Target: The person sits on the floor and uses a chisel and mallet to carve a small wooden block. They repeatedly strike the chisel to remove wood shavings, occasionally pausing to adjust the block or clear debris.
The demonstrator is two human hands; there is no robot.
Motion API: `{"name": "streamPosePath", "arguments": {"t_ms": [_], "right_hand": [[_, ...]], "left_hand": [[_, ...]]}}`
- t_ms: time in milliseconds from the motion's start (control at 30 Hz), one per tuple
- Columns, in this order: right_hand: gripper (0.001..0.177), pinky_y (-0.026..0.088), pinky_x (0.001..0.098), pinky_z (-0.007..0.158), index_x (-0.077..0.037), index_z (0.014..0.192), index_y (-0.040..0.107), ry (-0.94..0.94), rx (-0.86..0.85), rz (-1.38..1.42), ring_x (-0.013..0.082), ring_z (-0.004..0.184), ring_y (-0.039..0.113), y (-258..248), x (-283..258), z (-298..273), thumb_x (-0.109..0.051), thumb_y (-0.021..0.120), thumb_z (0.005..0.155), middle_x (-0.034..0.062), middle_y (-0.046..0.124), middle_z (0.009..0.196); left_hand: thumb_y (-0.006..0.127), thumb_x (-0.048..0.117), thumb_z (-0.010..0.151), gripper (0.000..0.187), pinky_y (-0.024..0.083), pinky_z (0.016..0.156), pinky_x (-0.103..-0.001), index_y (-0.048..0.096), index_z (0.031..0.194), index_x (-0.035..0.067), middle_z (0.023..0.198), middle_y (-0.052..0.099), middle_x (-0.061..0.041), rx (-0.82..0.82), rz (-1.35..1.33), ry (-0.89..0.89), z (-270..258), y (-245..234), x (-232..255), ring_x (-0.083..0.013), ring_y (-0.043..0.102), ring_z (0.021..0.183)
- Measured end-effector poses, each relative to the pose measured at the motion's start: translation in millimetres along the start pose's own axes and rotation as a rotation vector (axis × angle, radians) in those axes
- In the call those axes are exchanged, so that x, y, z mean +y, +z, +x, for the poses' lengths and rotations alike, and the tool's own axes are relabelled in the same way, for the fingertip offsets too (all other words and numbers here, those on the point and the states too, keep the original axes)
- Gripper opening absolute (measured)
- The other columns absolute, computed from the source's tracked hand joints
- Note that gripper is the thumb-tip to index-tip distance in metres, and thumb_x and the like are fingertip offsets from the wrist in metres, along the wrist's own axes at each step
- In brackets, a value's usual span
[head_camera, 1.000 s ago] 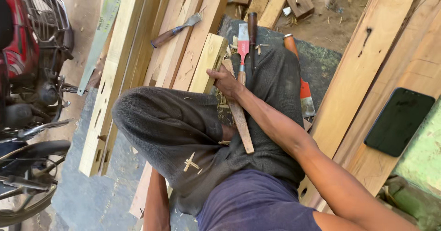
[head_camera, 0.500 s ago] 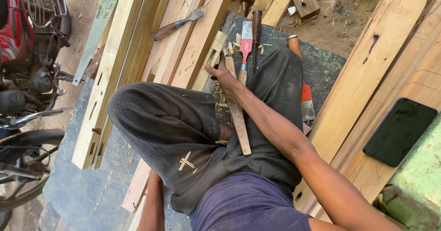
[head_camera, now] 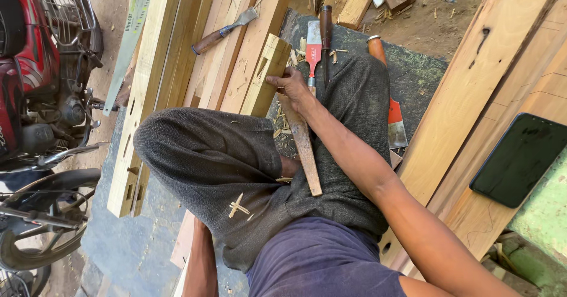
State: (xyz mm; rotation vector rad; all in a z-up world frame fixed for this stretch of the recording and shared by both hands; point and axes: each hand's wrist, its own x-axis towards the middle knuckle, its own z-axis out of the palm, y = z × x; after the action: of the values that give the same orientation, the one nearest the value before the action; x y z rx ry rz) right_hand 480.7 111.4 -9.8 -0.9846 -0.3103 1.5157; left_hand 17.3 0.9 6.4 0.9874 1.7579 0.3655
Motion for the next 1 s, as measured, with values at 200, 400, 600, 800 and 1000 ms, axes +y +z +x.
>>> {"name": "streamPosePath", "arguments": {"t_ms": [200,400,600,800,1000], "right_hand": [[0.043,0.06,0.0325,0.077,0.002,0.125,0.062,-0.057,0.215,-0.549,0.0184,0.086,0.071,-3,-2,9,-0.021,0.075,0.092,0.0132,0.072,0.106],[0.024,0.057,0.0262,0.061,-0.004,0.114,0.068,-0.001,0.467,-0.254,0.0107,0.073,0.069,-38,-17,19,-0.007,0.061,0.092,0.0061,0.071,0.096],[0.017,0.053,0.0252,0.056,-0.004,0.105,0.067,-0.056,0.453,-0.094,0.0109,0.064,0.066,-44,-13,26,-0.001,0.062,0.089,0.0067,0.069,0.085],[0.013,0.049,0.0253,0.057,-0.005,0.1,0.065,-0.081,0.382,-0.112,0.01,0.066,0.063,-39,0,29,-0.002,0.063,0.087,0.0022,0.066,0.08],[0.016,0.052,0.0241,0.063,-0.005,0.097,0.068,-0.108,0.412,-0.27,0.0092,0.071,0.064,-39,-1,25,0.001,0.063,0.084,0.0013,0.068,0.085]], "left_hand": [[0.064,0.024,0.096,0.057,0.054,0.102,-0.041,0.051,0.143,-0.006,0.141,0.057,-0.024,-0.025,0.013,0.024,14,17,8,-0.0327,0.06,0.123],[0.066,0.023,0.094,0.058,0.053,0.101,-0.041,0.051,0.142,-0.006,0.142,0.057,-0.024,-0.036,0.011,0.038,23,34,10,-0.0327,0.059,0.123],[0.068,0.023,0.092,0.06,0.052,0.101,-0.041,0.051,0.142,-0.005,0.142,0.057,-0.024,-0.057,0.018,0.054,37,49,21,-0.0327,0.059,0.124],[0.07,0.023,0.09,0.061,0.052,0.101,-0.041,0.051,0.142,-0.005,0.142,0.057,-0.024,-0.057,0.012,0.04,37,54,18,-0.0327,0.058,0.124],[0.071,0.022,0.088,0.063,0.051,0.101,-0.042,0.051,0.141,-0.005,0.143,0.056,-0.024,-0.065,0.001,0.038,40,63,16,-0.0326,0.057,0.125]]}}
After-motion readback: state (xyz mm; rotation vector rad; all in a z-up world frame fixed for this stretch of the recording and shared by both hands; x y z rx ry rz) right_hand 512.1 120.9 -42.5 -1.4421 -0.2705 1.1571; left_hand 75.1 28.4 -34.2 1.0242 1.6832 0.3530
